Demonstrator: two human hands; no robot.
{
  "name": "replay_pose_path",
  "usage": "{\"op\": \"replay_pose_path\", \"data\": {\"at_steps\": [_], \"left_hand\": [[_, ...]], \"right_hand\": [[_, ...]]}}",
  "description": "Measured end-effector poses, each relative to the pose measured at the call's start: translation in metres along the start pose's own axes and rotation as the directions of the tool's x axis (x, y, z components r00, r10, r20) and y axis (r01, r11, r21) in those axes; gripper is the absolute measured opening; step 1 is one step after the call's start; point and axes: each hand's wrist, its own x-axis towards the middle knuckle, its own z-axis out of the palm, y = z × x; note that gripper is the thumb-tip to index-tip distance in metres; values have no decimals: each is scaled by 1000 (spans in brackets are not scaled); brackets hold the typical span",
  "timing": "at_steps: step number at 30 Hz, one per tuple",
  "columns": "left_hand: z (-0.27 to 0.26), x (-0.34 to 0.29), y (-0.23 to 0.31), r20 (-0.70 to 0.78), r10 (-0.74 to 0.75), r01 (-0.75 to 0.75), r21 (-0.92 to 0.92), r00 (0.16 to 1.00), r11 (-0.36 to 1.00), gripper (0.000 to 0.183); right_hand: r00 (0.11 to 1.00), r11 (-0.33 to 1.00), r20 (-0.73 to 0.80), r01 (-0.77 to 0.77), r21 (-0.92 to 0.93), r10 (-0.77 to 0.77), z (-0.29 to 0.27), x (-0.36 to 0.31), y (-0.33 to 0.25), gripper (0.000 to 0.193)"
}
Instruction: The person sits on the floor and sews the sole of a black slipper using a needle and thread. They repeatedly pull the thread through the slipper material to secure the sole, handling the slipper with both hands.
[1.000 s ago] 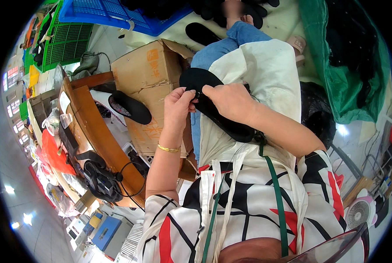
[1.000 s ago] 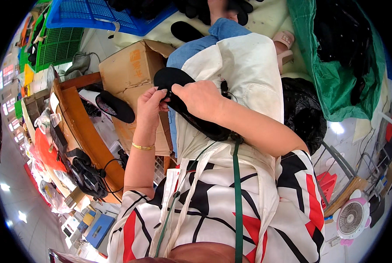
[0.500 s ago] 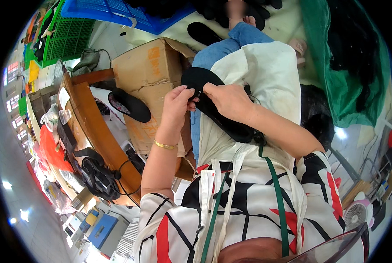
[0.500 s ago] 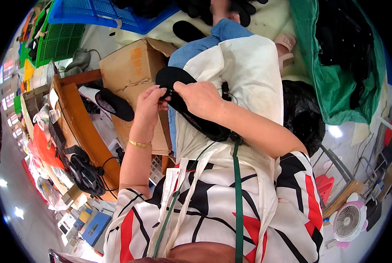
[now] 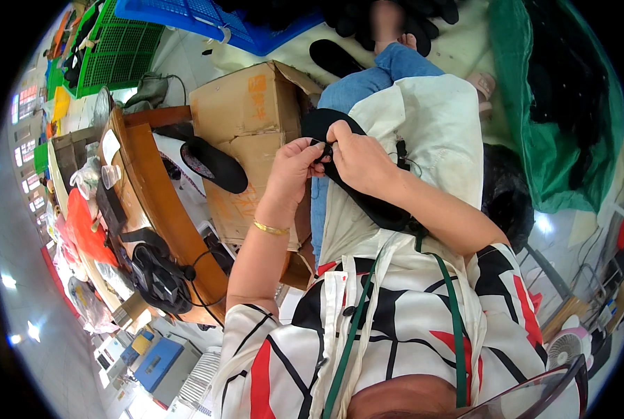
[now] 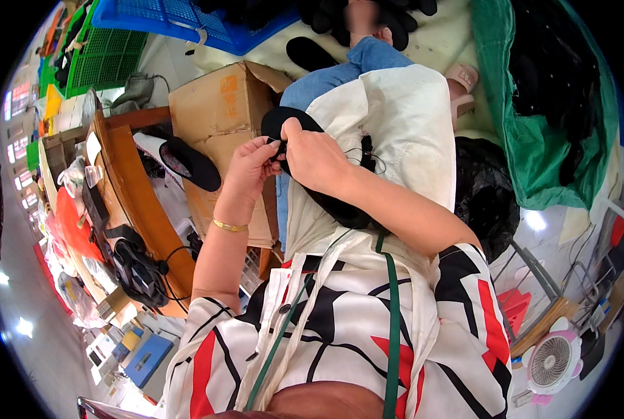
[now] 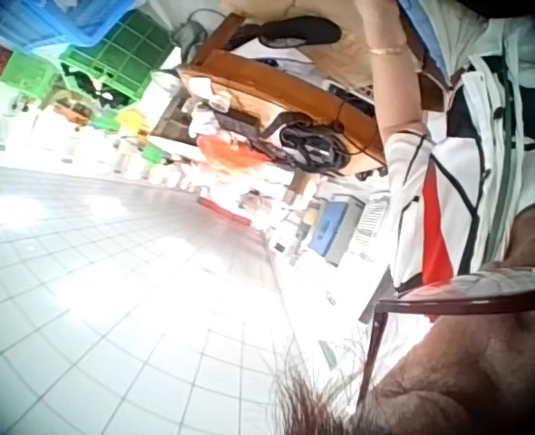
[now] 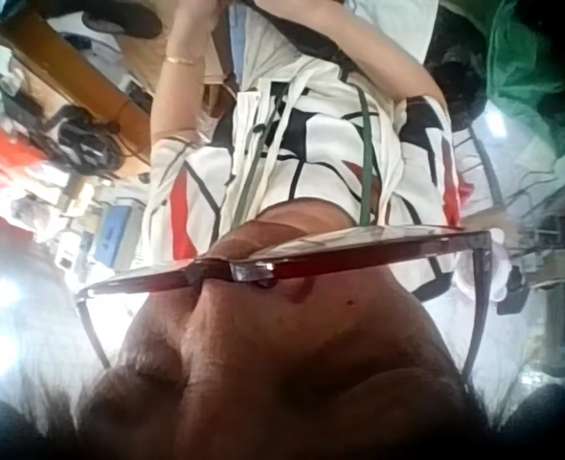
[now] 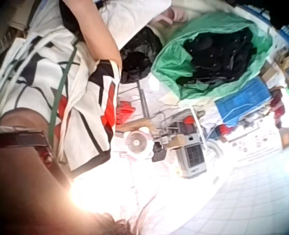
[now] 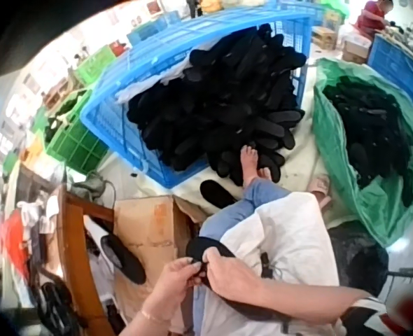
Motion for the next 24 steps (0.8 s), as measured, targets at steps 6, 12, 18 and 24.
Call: {"op": "replay_pose_path", "data": {"at_steps": [6, 12, 18, 24], "left_hand": [[9, -3, -9, -82, 151, -145, 78, 985, 986, 17], [8, 5, -17, -111, 191, -179, 110, 975, 978, 26], [8, 7, -19, -166, 164, -154, 74, 972, 985, 29], [15, 9, -22, -178, 252, -211, 222, 951, 952, 34]], "right_hand": [[999, 985, 9, 46, -167, -45, -22, 9, -8, 9], [995, 997, 72, 71, -30, -68, -21, 24, 11, 12], [985, 969, 60, 172, -180, -164, -10, 23, 9, 10], [938, 987, -339, 110, 113, -66, 2, 56, 21, 12]]}}
